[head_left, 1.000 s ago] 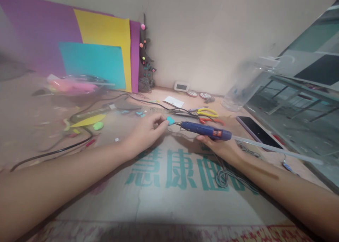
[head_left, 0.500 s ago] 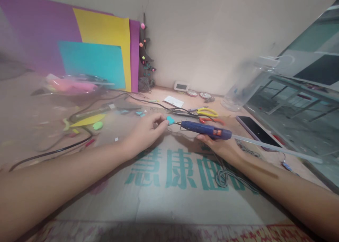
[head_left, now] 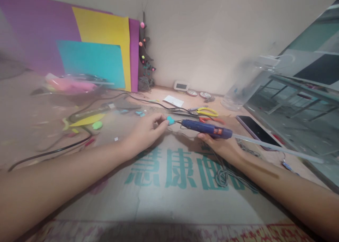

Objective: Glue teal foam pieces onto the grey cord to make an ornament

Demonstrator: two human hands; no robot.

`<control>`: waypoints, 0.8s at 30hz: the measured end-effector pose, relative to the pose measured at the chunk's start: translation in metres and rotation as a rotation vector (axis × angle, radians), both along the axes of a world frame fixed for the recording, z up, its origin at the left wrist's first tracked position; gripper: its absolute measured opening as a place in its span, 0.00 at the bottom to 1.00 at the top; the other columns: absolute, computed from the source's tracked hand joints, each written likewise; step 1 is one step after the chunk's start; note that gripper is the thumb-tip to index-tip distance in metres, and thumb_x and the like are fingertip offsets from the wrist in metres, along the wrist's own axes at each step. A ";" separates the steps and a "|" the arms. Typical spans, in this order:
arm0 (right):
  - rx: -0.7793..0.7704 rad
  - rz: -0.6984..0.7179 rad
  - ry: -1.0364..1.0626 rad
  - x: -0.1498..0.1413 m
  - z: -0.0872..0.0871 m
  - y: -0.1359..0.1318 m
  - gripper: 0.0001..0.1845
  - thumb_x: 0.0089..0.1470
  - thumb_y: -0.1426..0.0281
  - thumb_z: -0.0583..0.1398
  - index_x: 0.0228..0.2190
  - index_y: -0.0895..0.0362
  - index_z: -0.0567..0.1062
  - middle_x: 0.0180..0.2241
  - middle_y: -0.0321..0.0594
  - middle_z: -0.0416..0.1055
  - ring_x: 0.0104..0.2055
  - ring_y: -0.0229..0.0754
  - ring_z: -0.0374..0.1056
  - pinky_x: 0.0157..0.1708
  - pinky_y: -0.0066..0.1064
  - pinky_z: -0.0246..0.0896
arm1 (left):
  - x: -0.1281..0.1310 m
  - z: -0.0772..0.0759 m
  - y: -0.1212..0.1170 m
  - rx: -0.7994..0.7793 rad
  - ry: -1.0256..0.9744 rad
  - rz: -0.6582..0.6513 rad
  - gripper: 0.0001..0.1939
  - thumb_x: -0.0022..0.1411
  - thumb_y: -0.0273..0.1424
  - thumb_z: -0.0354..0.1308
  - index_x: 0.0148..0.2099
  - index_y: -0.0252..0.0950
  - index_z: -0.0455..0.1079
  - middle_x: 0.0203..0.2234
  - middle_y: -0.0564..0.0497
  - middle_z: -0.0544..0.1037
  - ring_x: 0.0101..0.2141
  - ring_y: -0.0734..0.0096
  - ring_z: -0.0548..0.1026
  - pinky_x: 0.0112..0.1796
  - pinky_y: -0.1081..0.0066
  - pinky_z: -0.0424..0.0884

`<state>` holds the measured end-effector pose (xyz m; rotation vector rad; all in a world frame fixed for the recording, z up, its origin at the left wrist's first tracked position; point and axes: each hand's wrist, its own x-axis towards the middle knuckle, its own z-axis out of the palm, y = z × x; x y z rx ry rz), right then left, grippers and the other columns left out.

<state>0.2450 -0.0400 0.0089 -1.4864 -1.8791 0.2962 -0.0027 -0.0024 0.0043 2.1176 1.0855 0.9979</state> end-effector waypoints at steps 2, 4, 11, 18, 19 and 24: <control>0.005 0.002 0.002 0.001 -0.002 0.001 0.14 0.47 0.56 0.64 0.24 0.51 0.70 0.22 0.35 0.71 0.26 0.44 0.69 0.27 0.34 0.67 | 0.000 0.000 0.000 0.008 0.008 -0.003 0.12 0.64 0.35 0.49 0.30 0.35 0.64 0.25 0.54 0.69 0.31 0.69 0.68 0.34 0.72 0.61; 0.023 -0.007 0.006 0.003 -0.004 0.002 0.14 0.47 0.55 0.64 0.24 0.51 0.71 0.22 0.35 0.72 0.27 0.45 0.70 0.28 0.34 0.68 | 0.000 -0.001 0.000 0.011 0.016 -0.001 0.12 0.64 0.35 0.49 0.30 0.35 0.64 0.26 0.54 0.70 0.31 0.69 0.68 0.34 0.71 0.61; 0.070 -0.019 0.015 0.006 -0.009 0.002 0.14 0.46 0.55 0.66 0.25 0.51 0.72 0.24 0.35 0.73 0.30 0.46 0.72 0.30 0.34 0.70 | 0.000 -0.001 0.000 0.029 0.045 -0.006 0.13 0.65 0.36 0.48 0.30 0.36 0.64 0.26 0.54 0.69 0.31 0.69 0.68 0.34 0.71 0.61; 0.048 -0.051 0.028 0.007 -0.011 0.003 0.14 0.45 0.56 0.66 0.28 0.53 0.74 0.25 0.38 0.74 0.35 0.48 0.73 0.35 0.36 0.69 | 0.000 -0.001 0.001 0.040 0.057 -0.012 0.12 0.65 0.34 0.49 0.29 0.36 0.63 0.24 0.55 0.68 0.30 0.70 0.68 0.33 0.72 0.60; 0.045 -0.048 0.021 0.007 -0.010 0.003 0.14 0.45 0.56 0.66 0.27 0.53 0.74 0.25 0.38 0.74 0.36 0.48 0.73 0.35 0.36 0.69 | 0.000 -0.002 0.001 0.041 0.055 -0.015 0.12 0.65 0.33 0.49 0.29 0.36 0.63 0.24 0.55 0.68 0.30 0.70 0.67 0.33 0.72 0.60; 0.007 -0.013 -0.033 0.005 -0.005 0.003 0.13 0.46 0.57 0.65 0.23 0.53 0.72 0.22 0.36 0.71 0.29 0.44 0.70 0.29 0.32 0.66 | -0.001 -0.006 0.004 0.071 0.059 -0.030 0.12 0.65 0.34 0.49 0.29 0.36 0.62 0.25 0.55 0.68 0.31 0.70 0.68 0.34 0.71 0.60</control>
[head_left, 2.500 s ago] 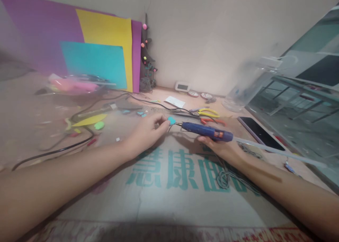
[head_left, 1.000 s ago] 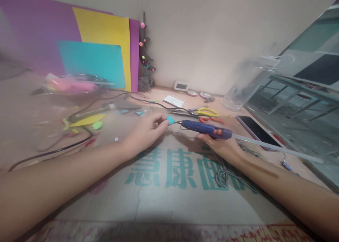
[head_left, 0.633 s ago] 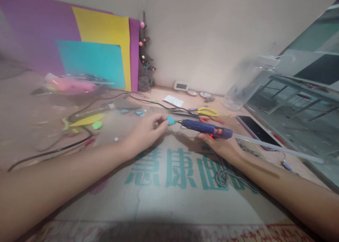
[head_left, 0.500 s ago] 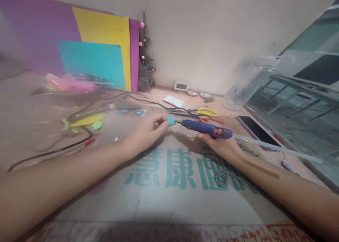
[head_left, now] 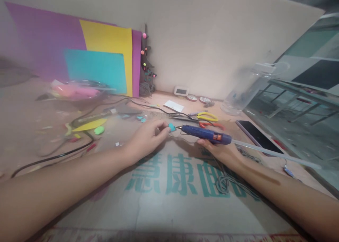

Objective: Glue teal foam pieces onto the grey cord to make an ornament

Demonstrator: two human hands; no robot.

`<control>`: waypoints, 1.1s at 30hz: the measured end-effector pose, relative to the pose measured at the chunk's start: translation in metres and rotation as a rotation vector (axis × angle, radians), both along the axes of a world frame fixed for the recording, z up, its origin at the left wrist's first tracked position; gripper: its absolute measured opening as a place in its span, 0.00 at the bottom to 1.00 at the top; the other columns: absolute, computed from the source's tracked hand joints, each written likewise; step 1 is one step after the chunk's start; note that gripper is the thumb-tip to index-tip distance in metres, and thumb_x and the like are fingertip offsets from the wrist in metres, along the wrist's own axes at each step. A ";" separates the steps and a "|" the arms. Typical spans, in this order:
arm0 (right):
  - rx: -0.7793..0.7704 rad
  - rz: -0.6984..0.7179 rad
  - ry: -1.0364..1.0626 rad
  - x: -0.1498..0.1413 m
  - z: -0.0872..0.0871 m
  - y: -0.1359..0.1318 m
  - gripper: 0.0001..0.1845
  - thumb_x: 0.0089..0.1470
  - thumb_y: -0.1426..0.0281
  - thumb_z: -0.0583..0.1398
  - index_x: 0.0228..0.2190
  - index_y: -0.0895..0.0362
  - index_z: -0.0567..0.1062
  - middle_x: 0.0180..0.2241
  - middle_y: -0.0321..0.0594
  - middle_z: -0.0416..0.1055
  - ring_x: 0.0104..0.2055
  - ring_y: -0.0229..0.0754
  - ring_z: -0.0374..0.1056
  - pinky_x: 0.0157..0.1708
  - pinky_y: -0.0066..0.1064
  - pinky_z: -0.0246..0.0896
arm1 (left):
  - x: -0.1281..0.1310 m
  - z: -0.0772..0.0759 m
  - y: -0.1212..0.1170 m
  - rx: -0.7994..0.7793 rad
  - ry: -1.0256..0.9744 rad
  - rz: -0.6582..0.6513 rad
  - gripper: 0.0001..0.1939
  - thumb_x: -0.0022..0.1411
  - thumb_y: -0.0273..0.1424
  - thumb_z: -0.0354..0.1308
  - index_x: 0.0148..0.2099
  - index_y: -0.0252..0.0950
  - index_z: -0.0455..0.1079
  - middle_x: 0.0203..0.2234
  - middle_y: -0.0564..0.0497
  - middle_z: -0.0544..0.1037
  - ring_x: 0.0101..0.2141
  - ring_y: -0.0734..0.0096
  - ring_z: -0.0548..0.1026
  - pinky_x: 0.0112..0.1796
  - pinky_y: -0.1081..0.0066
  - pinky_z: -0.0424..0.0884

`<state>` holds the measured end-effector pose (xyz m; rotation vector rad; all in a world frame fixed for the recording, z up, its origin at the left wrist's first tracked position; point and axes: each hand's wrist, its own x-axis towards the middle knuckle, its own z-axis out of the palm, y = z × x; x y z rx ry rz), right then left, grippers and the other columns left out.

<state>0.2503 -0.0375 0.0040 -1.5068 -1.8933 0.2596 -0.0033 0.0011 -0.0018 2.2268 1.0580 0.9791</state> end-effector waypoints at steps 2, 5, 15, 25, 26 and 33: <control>-0.022 0.021 0.001 -0.002 0.002 0.000 0.14 0.47 0.58 0.64 0.21 0.53 0.71 0.20 0.36 0.70 0.25 0.42 0.67 0.25 0.31 0.63 | 0.000 -0.001 0.000 0.008 0.008 0.003 0.12 0.66 0.34 0.49 0.29 0.36 0.63 0.26 0.54 0.69 0.32 0.69 0.68 0.35 0.71 0.60; -0.020 0.038 0.008 -0.003 0.004 0.000 0.13 0.48 0.59 0.63 0.21 0.54 0.71 0.20 0.36 0.69 0.24 0.41 0.66 0.24 0.31 0.61 | 0.000 -0.002 0.000 0.002 0.005 0.010 0.12 0.65 0.33 0.49 0.29 0.36 0.63 0.26 0.54 0.69 0.33 0.69 0.68 0.36 0.70 0.60; -0.031 0.028 0.025 -0.004 0.001 0.000 0.15 0.46 0.57 0.61 0.20 0.54 0.67 0.19 0.35 0.66 0.22 0.40 0.62 0.22 0.31 0.58 | 0.003 -0.003 0.000 0.000 -0.003 0.020 0.11 0.64 0.32 0.50 0.28 0.36 0.62 0.25 0.54 0.69 0.31 0.69 0.67 0.34 0.71 0.59; -0.015 0.259 0.107 0.004 0.003 -0.003 0.16 0.50 0.56 0.62 0.26 0.57 0.72 0.24 0.38 0.71 0.26 0.41 0.67 0.26 0.30 0.61 | 0.005 -0.009 0.005 -0.097 -0.069 0.024 0.12 0.65 0.34 0.49 0.30 0.36 0.65 0.25 0.55 0.70 0.30 0.70 0.68 0.32 0.72 0.60; -0.007 0.269 0.124 0.004 0.005 -0.004 0.16 0.51 0.56 0.62 0.27 0.57 0.73 0.25 0.39 0.72 0.28 0.42 0.68 0.28 0.31 0.63 | 0.005 -0.009 0.005 -0.099 -0.067 0.025 0.12 0.64 0.34 0.49 0.30 0.36 0.65 0.25 0.55 0.71 0.30 0.70 0.68 0.32 0.72 0.60; 0.052 0.218 0.277 -0.008 0.038 -0.018 0.21 0.61 0.54 0.51 0.31 0.53 0.77 0.31 0.39 0.77 0.34 0.43 0.72 0.37 0.33 0.67 | 0.005 -0.004 0.001 -0.101 -0.040 0.015 0.12 0.63 0.33 0.49 0.29 0.36 0.65 0.24 0.54 0.72 0.29 0.69 0.69 0.31 0.72 0.61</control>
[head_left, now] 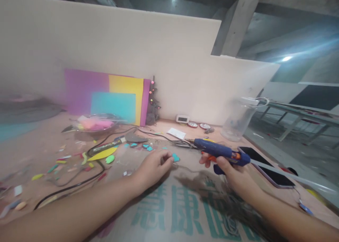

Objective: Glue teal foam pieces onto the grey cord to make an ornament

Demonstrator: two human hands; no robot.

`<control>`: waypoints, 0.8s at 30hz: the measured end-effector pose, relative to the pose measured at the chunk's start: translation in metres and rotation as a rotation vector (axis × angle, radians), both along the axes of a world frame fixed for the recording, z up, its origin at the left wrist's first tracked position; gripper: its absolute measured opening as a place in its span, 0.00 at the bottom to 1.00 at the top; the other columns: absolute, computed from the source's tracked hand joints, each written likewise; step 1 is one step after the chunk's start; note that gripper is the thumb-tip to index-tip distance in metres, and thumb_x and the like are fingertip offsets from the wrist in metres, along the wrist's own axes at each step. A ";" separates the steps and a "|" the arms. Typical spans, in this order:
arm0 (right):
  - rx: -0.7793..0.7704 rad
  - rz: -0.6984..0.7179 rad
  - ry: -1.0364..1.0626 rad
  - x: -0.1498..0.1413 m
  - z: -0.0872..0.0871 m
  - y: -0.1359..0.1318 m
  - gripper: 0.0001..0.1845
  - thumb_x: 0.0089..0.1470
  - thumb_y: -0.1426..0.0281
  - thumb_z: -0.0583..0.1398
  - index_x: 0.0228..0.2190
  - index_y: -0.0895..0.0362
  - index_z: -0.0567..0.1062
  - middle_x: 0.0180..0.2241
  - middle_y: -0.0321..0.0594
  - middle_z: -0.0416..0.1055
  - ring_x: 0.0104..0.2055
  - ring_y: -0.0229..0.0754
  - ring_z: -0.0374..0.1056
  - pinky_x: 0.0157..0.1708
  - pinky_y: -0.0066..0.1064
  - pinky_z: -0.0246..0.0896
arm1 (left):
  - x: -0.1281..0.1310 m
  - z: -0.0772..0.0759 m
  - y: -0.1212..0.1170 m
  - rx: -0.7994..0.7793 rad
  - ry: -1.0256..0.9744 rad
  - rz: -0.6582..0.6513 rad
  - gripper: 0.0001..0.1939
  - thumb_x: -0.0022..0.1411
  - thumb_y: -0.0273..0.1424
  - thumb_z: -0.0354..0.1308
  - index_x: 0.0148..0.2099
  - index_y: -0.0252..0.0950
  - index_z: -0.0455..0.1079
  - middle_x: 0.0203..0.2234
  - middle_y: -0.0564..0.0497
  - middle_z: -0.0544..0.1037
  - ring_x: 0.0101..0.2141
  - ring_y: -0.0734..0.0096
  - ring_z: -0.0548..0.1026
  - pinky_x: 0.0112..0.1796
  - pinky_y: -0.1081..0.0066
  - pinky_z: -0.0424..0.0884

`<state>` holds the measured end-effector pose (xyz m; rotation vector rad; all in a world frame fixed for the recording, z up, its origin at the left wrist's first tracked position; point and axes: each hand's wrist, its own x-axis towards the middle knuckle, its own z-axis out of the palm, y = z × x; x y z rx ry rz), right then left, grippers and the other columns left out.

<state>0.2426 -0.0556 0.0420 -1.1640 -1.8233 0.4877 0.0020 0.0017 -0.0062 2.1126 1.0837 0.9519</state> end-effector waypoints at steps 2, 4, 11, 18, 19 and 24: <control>0.008 -0.027 -0.031 0.001 0.008 -0.001 0.23 0.61 0.53 0.51 0.31 0.52 0.78 0.31 0.39 0.77 0.36 0.44 0.72 0.40 0.34 0.67 | 0.000 -0.001 0.000 0.009 0.009 -0.006 0.11 0.63 0.33 0.49 0.29 0.36 0.65 0.24 0.53 0.72 0.29 0.69 0.70 0.32 0.72 0.61; 0.002 -0.080 -0.077 0.006 0.013 0.000 0.22 0.61 0.53 0.51 0.32 0.52 0.79 0.33 0.39 0.78 0.38 0.45 0.73 0.42 0.34 0.67 | 0.000 -0.002 0.001 0.025 0.016 -0.006 0.11 0.63 0.33 0.49 0.29 0.36 0.65 0.25 0.53 0.72 0.30 0.69 0.69 0.31 0.72 0.60; -0.106 -0.236 0.110 0.018 0.031 0.024 0.18 0.54 0.54 0.60 0.35 0.53 0.80 0.36 0.44 0.80 0.39 0.50 0.75 0.33 0.35 0.71 | 0.000 -0.001 0.000 0.008 0.038 -0.027 0.12 0.63 0.33 0.48 0.28 0.36 0.64 0.23 0.54 0.70 0.29 0.69 0.69 0.31 0.72 0.59; -0.174 -0.250 -0.109 0.011 0.059 0.067 0.21 0.52 0.52 0.60 0.35 0.56 0.80 0.36 0.44 0.79 0.38 0.46 0.74 0.27 0.28 0.65 | 0.001 -0.001 0.001 0.031 0.034 -0.018 0.12 0.63 0.34 0.49 0.29 0.36 0.67 0.25 0.52 0.72 0.30 0.68 0.70 0.32 0.71 0.60; -0.165 -0.250 -0.151 0.009 0.060 0.076 0.21 0.52 0.52 0.59 0.35 0.56 0.80 0.35 0.44 0.79 0.37 0.45 0.73 0.26 0.28 0.65 | 0.001 -0.001 0.001 0.031 0.032 -0.020 0.12 0.63 0.34 0.49 0.29 0.36 0.67 0.25 0.52 0.73 0.30 0.68 0.70 0.31 0.71 0.60; -0.205 -0.334 -0.254 0.008 0.043 0.131 0.25 0.50 0.53 0.61 0.41 0.59 0.78 0.28 0.41 0.75 0.26 0.39 0.67 0.23 0.28 0.59 | 0.001 0.000 0.001 0.037 0.053 -0.003 0.12 0.62 0.34 0.50 0.28 0.36 0.66 0.25 0.52 0.72 0.31 0.67 0.70 0.32 0.71 0.61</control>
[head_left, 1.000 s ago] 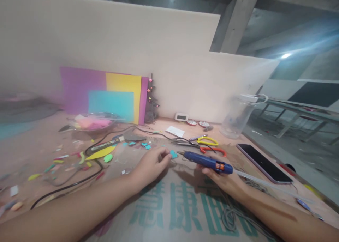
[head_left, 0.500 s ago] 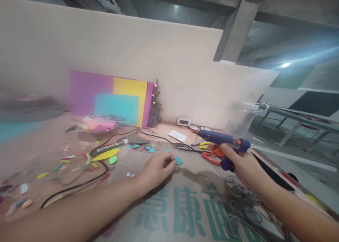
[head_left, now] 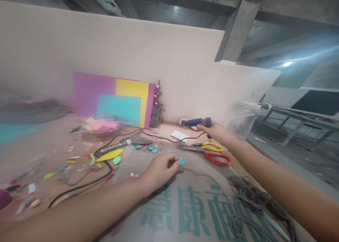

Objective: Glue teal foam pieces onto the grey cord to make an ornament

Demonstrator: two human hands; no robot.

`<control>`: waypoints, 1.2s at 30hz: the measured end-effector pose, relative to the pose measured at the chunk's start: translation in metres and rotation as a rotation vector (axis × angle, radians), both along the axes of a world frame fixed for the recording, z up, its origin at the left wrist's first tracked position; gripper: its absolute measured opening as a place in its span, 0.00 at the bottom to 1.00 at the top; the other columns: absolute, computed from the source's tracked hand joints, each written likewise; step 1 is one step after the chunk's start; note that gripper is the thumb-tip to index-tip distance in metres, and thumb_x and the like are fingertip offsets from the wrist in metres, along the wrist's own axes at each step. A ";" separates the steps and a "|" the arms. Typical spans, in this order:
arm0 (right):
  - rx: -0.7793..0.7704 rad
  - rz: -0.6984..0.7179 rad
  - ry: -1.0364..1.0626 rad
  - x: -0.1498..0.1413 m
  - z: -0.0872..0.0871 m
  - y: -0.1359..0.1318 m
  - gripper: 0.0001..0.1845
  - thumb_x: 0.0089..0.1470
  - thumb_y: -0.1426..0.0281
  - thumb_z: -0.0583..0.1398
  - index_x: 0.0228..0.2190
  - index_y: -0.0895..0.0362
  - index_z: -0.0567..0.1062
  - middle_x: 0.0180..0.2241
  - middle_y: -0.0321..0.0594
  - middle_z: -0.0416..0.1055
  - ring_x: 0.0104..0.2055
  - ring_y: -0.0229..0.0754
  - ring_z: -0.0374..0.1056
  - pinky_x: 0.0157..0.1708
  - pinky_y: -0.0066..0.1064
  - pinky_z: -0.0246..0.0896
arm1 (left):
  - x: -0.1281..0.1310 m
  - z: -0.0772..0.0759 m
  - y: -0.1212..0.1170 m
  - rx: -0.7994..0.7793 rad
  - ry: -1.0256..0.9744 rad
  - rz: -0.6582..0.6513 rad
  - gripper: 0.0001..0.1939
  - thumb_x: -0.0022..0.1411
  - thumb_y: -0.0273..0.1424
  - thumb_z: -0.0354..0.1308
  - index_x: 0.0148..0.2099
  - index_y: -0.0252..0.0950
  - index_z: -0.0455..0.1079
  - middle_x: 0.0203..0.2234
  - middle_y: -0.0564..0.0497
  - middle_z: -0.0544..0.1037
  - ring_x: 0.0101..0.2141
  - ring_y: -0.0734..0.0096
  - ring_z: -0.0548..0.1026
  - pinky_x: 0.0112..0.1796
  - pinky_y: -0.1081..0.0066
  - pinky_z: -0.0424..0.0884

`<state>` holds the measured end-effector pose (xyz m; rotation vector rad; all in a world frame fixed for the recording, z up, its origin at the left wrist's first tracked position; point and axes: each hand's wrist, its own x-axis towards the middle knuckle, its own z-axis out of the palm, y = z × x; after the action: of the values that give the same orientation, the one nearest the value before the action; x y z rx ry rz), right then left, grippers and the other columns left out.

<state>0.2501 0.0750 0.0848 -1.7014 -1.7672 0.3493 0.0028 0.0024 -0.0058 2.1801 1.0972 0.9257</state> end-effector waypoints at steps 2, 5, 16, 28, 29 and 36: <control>-0.015 -0.022 -0.004 0.003 -0.012 0.020 0.23 0.51 0.55 0.61 0.40 0.61 0.78 0.27 0.41 0.75 0.26 0.38 0.66 0.24 0.27 0.58 | 0.000 0.000 0.000 0.002 0.004 0.005 0.11 0.62 0.34 0.50 0.29 0.36 0.67 0.26 0.51 0.73 0.31 0.67 0.70 0.33 0.70 0.61; -0.051 -0.039 -0.012 0.010 -0.031 0.041 0.21 0.51 0.56 0.61 0.38 0.62 0.78 0.27 0.41 0.74 0.28 0.39 0.66 0.25 0.27 0.58 | 0.000 -0.002 0.001 -0.003 -0.011 -0.004 0.11 0.62 0.34 0.50 0.30 0.36 0.67 0.26 0.51 0.73 0.31 0.67 0.71 0.33 0.71 0.61; -0.130 0.021 -0.109 0.026 -0.058 0.066 0.17 0.54 0.60 0.60 0.35 0.61 0.78 0.29 0.44 0.76 0.31 0.42 0.69 0.29 0.28 0.59 | 0.000 -0.004 0.002 -0.005 -0.016 -0.019 0.11 0.62 0.34 0.50 0.29 0.36 0.66 0.25 0.53 0.72 0.31 0.68 0.71 0.33 0.71 0.61; -0.096 0.027 -0.343 0.038 -0.045 0.040 0.23 0.50 0.57 0.64 0.43 0.61 0.76 0.40 0.52 0.77 0.42 0.51 0.72 0.40 0.33 0.62 | 0.000 0.000 -0.001 -0.029 -0.020 -0.018 0.13 0.63 0.35 0.49 0.28 0.36 0.64 0.24 0.53 0.71 0.30 0.69 0.69 0.31 0.72 0.60; -0.074 0.021 -0.363 0.039 -0.043 0.033 0.25 0.50 0.56 0.64 0.44 0.61 0.75 0.43 0.54 0.76 0.44 0.53 0.71 0.41 0.34 0.62 | 0.000 -0.001 -0.001 -0.031 -0.021 -0.017 0.12 0.63 0.35 0.49 0.28 0.36 0.64 0.24 0.53 0.70 0.30 0.69 0.69 0.31 0.72 0.60; 0.116 0.142 -0.353 0.005 -0.020 -0.043 0.18 0.60 0.58 0.54 0.36 0.58 0.76 0.37 0.43 0.77 0.38 0.45 0.71 0.39 0.33 0.61 | 0.000 -0.006 0.003 -0.067 -0.089 0.011 0.12 0.62 0.34 0.50 0.28 0.36 0.65 0.23 0.54 0.70 0.29 0.70 0.69 0.30 0.72 0.59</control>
<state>0.2550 0.0319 0.0646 -1.6336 -2.1234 0.0030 0.0032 0.0053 -0.0113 2.0615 1.0831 0.9669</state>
